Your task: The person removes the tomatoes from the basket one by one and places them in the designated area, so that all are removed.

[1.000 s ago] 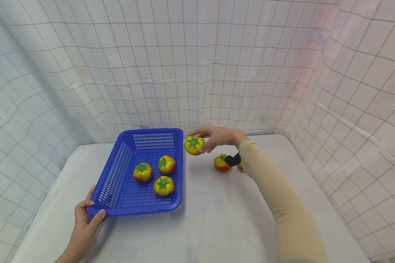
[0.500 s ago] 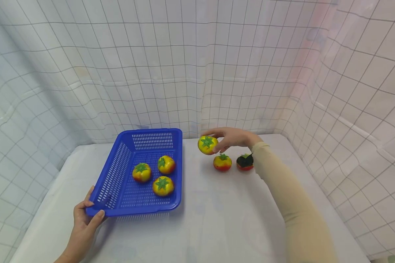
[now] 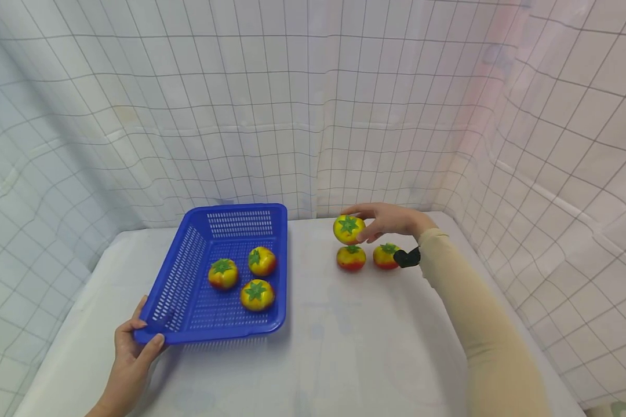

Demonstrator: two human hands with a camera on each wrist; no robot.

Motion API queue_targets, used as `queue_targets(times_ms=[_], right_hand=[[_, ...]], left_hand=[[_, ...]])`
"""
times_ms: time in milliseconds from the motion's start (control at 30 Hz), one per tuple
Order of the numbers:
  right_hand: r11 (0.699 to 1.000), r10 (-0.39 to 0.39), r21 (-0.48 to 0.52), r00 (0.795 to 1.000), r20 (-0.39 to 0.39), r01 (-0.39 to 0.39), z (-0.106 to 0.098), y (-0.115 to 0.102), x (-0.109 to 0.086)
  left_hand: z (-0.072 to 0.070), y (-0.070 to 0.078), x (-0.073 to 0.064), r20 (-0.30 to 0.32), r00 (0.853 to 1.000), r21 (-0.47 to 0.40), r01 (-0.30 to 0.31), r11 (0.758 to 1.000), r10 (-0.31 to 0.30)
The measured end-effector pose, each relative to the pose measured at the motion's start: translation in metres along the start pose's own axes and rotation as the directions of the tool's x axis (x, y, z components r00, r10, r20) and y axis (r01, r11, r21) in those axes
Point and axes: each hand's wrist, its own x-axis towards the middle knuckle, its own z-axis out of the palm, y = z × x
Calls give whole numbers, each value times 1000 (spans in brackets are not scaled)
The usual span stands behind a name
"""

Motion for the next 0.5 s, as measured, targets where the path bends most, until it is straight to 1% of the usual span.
queue_targets(times_ms=[167, 400, 500], right_hand=[[1000, 17, 7, 1000, -13, -17, -4, 10, -10], [999, 33, -7, 998, -54, -33, -9, 24, -29], [999, 31, 13, 997, -67, -31, -11, 33, -35]], left_hand=[[0, 0, 0, -5, 1000, 3, 6, 1000, -6], [0, -1, 1, -4, 1000, 29, 13, 1000, -13], [0, -1, 1, -3, 1000, 26, 13, 1000, -13]])
